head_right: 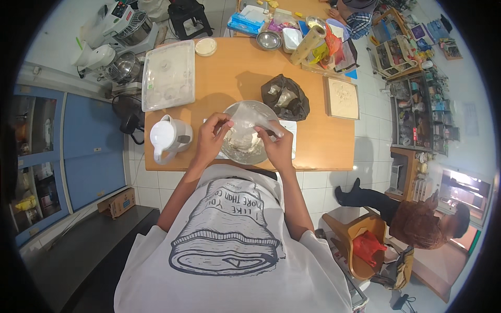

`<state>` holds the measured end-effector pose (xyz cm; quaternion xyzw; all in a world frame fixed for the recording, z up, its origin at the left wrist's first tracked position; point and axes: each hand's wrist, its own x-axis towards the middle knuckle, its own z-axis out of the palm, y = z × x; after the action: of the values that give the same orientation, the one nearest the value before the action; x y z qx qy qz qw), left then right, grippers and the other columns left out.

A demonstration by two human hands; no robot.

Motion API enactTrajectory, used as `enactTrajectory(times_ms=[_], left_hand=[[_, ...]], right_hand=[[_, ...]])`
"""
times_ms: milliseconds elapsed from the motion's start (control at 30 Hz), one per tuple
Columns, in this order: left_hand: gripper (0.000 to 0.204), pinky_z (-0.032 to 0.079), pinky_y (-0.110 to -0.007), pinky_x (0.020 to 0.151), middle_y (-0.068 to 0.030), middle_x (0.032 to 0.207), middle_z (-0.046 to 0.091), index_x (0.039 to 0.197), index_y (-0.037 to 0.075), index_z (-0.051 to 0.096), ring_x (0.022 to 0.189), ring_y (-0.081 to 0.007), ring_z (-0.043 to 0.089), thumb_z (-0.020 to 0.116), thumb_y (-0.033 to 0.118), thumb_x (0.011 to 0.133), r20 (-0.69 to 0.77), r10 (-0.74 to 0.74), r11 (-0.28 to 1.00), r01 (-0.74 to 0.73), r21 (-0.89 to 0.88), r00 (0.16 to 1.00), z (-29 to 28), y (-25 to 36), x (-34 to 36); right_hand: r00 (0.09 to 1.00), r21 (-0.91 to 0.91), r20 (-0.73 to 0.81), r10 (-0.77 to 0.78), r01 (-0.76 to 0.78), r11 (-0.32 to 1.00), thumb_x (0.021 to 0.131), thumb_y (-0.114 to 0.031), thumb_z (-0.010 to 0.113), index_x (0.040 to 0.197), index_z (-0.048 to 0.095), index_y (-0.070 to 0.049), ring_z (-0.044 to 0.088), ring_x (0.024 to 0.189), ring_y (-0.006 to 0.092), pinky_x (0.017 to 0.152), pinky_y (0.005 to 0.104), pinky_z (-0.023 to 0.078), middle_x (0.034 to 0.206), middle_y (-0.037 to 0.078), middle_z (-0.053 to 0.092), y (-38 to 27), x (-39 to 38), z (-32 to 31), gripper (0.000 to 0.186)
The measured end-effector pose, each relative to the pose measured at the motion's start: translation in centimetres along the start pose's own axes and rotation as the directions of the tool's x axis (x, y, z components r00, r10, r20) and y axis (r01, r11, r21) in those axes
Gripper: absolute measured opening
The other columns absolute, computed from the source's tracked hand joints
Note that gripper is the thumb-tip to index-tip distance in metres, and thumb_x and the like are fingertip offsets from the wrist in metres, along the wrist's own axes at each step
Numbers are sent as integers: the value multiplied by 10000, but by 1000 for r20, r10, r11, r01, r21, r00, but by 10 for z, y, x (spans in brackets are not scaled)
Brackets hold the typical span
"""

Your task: The person prepares dough by opening a plastic bag of flour, pouring the flour into a metal bowl containing dough, adding water from a white pitcher, and mixing the ingredients together by hand.

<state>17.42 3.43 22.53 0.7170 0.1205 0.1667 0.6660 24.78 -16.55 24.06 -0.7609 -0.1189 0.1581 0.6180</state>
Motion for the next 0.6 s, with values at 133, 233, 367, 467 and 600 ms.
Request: enactTrajectory(times_ms=[133, 233, 367, 467, 600], left_hand=[[149, 565, -311, 804, -119, 1021, 720, 1084, -29, 695, 906, -192, 709, 725, 62, 971, 47, 17, 1000, -15, -24, 999, 1, -6, -2], [147, 554, -320, 779, -116, 988, 726, 1068, -22, 724, 899, -198, 707, 743, 70, 954, 75, 69, 998, -68, -16, 995, 1, -17, -3], [105, 541, -321, 765, -109, 922, 725, 954, -22, 757, 881, -188, 700, 781, 73, 916, 42, 38, 999, -38, 2, 998, 1, -14, -2], [114, 537, -318, 768, -100, 903, 723, 922, -20, 759, 858, -179, 691, 809, 78, 891, 38, 55, 985, -60, 159, 998, -5, -2, 0], [115, 537, -320, 767, -95, 895, 721, 902, -13, 759, 840, -177, 687, 824, 77, 876, 56, 12, 991, -19, 134, 998, -4, -2, 0]], right_hand=[[1000, 86, -21, 2, -1, 996, 930, -4, 755, 1066, 725, 39, 690, 855, 116, 776, 265, 539, 973, 85, 734, 0, 0, -4, 146], [1000, 143, -26, -7, 11, 990, 936, -1, 748, 1055, 727, 32, 682, 848, 115, 788, 262, 539, 968, 72, 735, -1, 0, 1, 125], [994, 98, -48, -98, 102, 990, 938, -42, 767, 1038, 730, 37, 658, 801, 103, 751, 265, 529, 943, 58, 735, -2, 3, 1, 133], [1000, -26, 2, -31, 31, 999, 937, -67, 779, 1026, 733, 41, 662, 783, 102, 723, 268, 528, 894, 53, 736, -1, 3, -10, 147], [1000, -31, -15, -25, 25, 999, 932, -73, 786, 1031, 739, 36, 679, 776, 106, 714, 269, 535, 871, 62, 749, 0, 1, -6, 154]])
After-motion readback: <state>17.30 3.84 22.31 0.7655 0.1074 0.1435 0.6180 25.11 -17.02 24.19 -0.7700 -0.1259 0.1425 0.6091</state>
